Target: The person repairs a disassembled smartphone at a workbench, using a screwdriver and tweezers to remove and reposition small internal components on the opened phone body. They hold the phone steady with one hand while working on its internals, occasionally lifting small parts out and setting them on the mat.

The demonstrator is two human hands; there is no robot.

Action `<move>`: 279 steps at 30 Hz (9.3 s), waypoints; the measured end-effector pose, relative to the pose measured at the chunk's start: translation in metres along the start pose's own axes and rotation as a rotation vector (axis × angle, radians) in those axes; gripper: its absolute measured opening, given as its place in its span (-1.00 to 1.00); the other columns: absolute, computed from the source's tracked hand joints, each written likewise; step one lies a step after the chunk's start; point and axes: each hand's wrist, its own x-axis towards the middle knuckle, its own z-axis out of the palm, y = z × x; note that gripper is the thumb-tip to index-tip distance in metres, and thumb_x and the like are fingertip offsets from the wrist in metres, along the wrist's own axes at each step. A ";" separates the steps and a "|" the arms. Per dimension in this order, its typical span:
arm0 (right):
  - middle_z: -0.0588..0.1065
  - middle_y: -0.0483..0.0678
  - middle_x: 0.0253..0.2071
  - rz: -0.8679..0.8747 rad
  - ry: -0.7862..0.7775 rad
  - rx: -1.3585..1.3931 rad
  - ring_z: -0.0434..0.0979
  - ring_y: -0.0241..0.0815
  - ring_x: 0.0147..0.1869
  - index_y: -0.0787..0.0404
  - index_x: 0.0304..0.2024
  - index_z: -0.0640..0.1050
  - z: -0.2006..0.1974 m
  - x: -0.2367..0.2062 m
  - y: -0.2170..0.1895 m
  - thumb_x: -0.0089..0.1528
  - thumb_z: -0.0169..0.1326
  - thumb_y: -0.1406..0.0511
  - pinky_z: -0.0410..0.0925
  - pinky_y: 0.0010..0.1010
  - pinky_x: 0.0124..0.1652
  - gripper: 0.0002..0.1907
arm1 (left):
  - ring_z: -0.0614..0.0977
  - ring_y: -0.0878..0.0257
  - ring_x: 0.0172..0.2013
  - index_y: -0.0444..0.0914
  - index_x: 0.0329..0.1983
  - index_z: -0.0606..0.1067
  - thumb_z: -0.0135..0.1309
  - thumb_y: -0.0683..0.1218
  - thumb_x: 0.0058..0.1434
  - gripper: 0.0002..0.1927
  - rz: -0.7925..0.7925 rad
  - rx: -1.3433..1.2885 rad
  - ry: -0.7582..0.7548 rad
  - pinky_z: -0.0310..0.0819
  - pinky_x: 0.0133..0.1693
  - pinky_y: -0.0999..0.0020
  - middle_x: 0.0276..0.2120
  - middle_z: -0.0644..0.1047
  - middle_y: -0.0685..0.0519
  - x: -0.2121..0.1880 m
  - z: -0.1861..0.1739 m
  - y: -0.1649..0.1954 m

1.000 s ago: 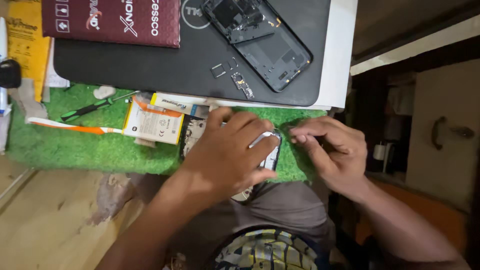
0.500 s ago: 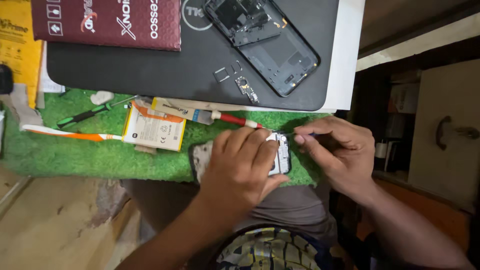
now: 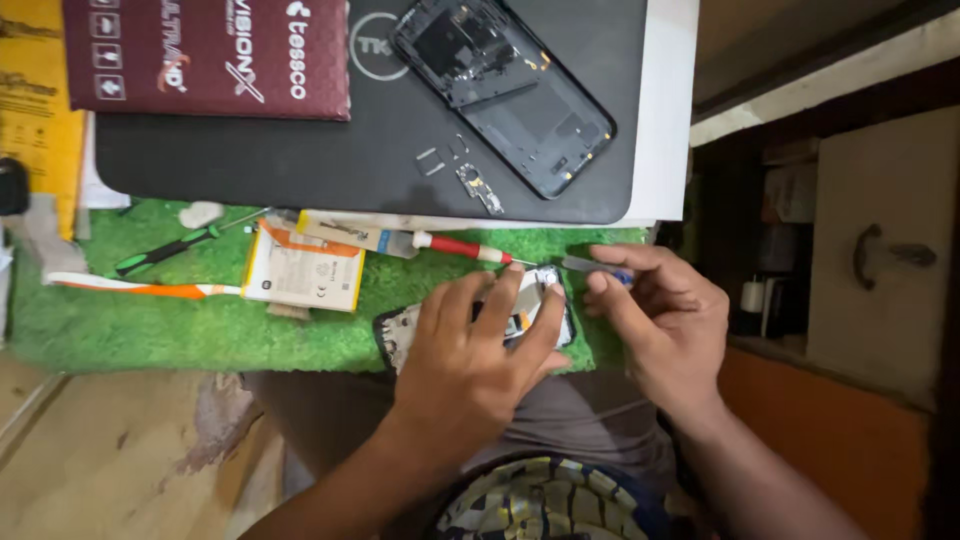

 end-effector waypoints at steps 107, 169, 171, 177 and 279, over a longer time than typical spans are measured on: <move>0.57 -0.04 -0.31 -0.337 -0.286 -0.365 0.54 -0.32 -0.31 0.32 -0.17 0.65 -0.011 0.019 -0.018 0.21 0.21 0.47 0.37 -0.52 -0.31 -0.87 | 0.46 -0.04 0.15 -0.39 0.11 0.51 0.25 0.11 0.16 -0.41 0.005 -0.119 -0.121 0.34 0.17 0.00 0.19 0.48 -0.13 -0.005 -0.007 -0.009; 0.59 0.00 -0.27 -0.415 -0.239 -0.388 0.59 -0.28 -0.25 0.31 -0.15 0.66 -0.008 0.014 -0.015 0.21 0.23 0.47 0.42 -0.51 -0.25 -0.85 | 0.46 -0.04 0.14 -0.39 0.12 0.51 0.26 0.11 0.17 -0.41 0.010 -0.119 -0.105 0.35 0.18 -0.01 0.19 0.48 -0.14 -0.006 -0.006 -0.010; 0.59 0.00 -0.26 -0.423 -0.243 -0.393 0.59 -0.28 -0.25 0.32 -0.15 0.65 -0.009 0.013 -0.015 0.21 0.23 0.47 0.42 -0.50 -0.24 -0.85 | 0.46 -0.04 0.14 -0.39 0.12 0.51 0.26 0.10 0.17 -0.40 0.009 -0.121 -0.103 0.35 0.18 0.00 0.20 0.48 -0.14 -0.006 -0.006 -0.010; 0.59 0.01 -0.24 -0.462 -0.251 -0.373 0.60 -0.26 -0.21 0.33 -0.13 0.64 -0.009 0.014 -0.014 0.23 0.25 0.46 0.42 -0.54 -0.27 -0.85 | 0.46 -0.03 0.14 -0.39 0.12 0.51 0.27 0.10 0.17 -0.40 0.012 -0.114 -0.098 0.36 0.18 -0.01 0.19 0.48 -0.13 -0.006 -0.006 -0.010; 0.56 0.03 -0.28 -0.479 -0.203 -0.422 0.58 -0.27 -0.28 0.35 -0.16 0.64 -0.007 0.012 -0.013 0.21 0.23 0.49 0.41 -0.50 -0.28 -0.85 | 0.48 -0.04 0.14 -0.40 0.11 0.51 0.27 0.09 0.14 -0.41 0.007 -0.135 -0.111 0.36 0.16 0.00 0.19 0.49 -0.15 -0.005 -0.007 -0.009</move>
